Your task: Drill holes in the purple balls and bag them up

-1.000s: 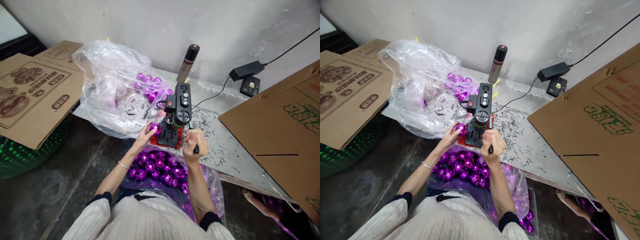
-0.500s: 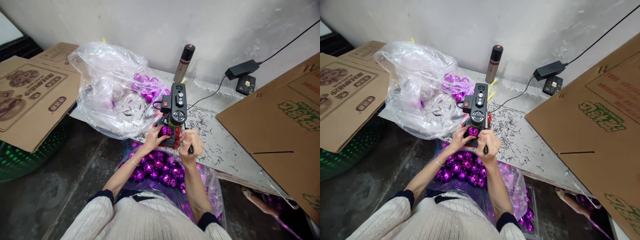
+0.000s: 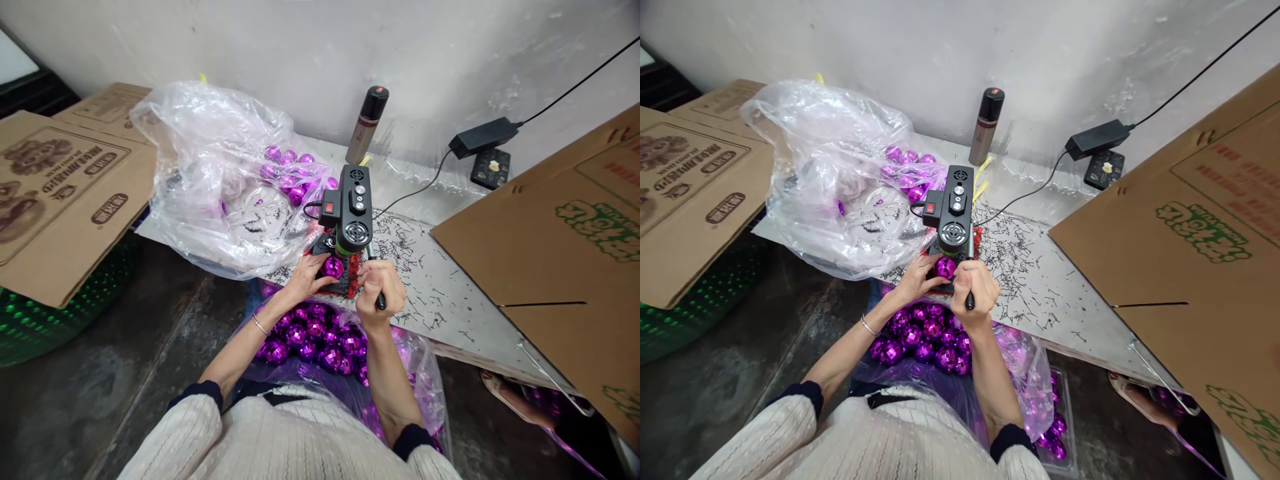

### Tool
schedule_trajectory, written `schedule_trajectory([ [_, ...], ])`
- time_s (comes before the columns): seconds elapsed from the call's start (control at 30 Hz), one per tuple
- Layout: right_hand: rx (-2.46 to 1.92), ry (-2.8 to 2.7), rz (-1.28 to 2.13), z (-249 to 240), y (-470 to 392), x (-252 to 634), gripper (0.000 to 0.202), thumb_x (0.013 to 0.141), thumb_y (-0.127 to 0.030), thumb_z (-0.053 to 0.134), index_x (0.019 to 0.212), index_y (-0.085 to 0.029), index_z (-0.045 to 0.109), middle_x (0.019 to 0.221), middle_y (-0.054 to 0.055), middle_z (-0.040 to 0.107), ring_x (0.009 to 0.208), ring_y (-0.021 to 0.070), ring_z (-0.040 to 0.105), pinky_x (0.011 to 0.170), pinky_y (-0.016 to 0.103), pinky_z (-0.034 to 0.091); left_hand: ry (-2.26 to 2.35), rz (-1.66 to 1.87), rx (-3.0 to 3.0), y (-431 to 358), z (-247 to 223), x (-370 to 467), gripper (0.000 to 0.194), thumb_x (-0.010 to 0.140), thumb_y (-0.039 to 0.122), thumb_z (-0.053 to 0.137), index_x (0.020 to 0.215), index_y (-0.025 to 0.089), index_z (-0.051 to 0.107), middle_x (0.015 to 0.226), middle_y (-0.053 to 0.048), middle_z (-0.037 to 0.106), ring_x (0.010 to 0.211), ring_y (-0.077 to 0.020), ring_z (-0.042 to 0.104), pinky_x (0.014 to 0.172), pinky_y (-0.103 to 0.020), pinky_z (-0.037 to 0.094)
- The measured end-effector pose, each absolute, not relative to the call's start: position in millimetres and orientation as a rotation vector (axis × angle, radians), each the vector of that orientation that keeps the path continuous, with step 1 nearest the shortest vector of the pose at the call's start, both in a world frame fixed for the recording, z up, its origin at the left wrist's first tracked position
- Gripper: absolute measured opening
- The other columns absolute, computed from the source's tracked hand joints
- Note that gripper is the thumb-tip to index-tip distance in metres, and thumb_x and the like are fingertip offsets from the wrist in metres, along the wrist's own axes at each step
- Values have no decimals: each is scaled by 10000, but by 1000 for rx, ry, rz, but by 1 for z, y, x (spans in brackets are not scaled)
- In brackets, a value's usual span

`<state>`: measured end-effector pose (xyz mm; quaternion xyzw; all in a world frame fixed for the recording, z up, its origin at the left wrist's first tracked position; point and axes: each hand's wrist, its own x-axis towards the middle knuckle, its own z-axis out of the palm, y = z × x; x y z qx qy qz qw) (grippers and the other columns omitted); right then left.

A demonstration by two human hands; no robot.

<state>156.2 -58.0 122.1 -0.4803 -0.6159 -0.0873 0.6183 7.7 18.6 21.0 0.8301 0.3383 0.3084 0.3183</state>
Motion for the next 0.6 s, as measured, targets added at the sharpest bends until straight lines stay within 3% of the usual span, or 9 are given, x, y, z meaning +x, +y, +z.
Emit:
schedule_trajectory([
  [0.37, -1109, -1439, -251, 125, -57, 155, 254, 960, -119, 458, 732, -221, 504, 630, -14, 563, 612, 131, 585, 564, 279, 439, 1081, 816, 1732, 33, 11, -1, 475, 968, 481, 576, 1331, 184, 654, 1310, -113, 698, 1252, -267, 627, 1122, -428, 459],
  [0.6, -1081, -1435, -226, 126, -57, 155, 254, 944, -96, 470, 727, -221, 507, 632, -15, 563, 616, 134, 577, 567, 278, 436, 1211, 746, 1845, 30, 10, -2, 503, 916, 484, 675, 1355, 240, 648, 1220, -110, 706, 1214, -282, 615, 1102, -468, 437],
])
